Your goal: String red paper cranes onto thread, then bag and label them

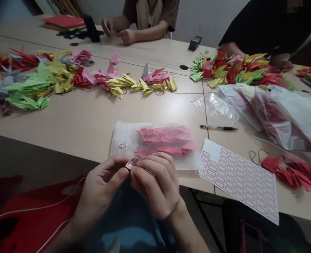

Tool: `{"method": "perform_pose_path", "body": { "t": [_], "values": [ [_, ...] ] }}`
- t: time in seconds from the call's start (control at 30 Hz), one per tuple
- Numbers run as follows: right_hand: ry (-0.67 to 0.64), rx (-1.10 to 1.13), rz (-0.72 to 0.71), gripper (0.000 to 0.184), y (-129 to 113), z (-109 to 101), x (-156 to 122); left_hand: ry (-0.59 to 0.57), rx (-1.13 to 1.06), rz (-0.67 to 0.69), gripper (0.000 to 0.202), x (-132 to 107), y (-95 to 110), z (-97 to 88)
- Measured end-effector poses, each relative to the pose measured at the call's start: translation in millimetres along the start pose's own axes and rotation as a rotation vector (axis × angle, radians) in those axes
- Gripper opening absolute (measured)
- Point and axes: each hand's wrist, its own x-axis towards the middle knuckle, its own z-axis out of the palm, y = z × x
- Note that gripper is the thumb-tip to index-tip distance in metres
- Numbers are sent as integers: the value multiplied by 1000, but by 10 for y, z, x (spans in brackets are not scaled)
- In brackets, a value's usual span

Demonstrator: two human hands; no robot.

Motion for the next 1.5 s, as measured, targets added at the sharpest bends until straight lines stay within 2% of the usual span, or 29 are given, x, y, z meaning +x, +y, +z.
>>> {"method": "perform_pose_path", "body": {
  "t": [0.23, 0.37, 0.57, 0.8, 0.97, 1.2, 1.27, 1.37, 1.5],
  "values": [
    [-15, 212, 62, 21, -14, 0, 61, 4, -109, 25, 4, 46, -76, -53],
    [-21, 254, 163, 22, -33, -49, 55, 10, -117, 20, 4, 56, -97, -97],
    [-62, 224, 218, 28, -34, -84, 24, -12, -3, 94, 9, 41, -64, -126],
    [-91, 390, 482, 12, -48, -71, -31, -38, 163, 212, 14, -57, -45, -80],
    [-133, 413, 450, 11, -113, -107, -38, -9, 274, 296, 13, -158, -40, -59],
    [-247, 436, 460, 10, -254, -328, -110, -46, 376, 470, 14, -215, -97, -36],
    [-272, 379, 439, 10, -297, -377, -134, -55, 352, 471, 13, -216, -133, 5],
    [-223, 287, 380, 10, -333, -399, -166, -50, 289, 420, 12, -233, -178, 80],
    [0, 95, 256, 17, -321, -365, -225, 46, 72, 166, 15, -259, -217, 113]
  ]
}}
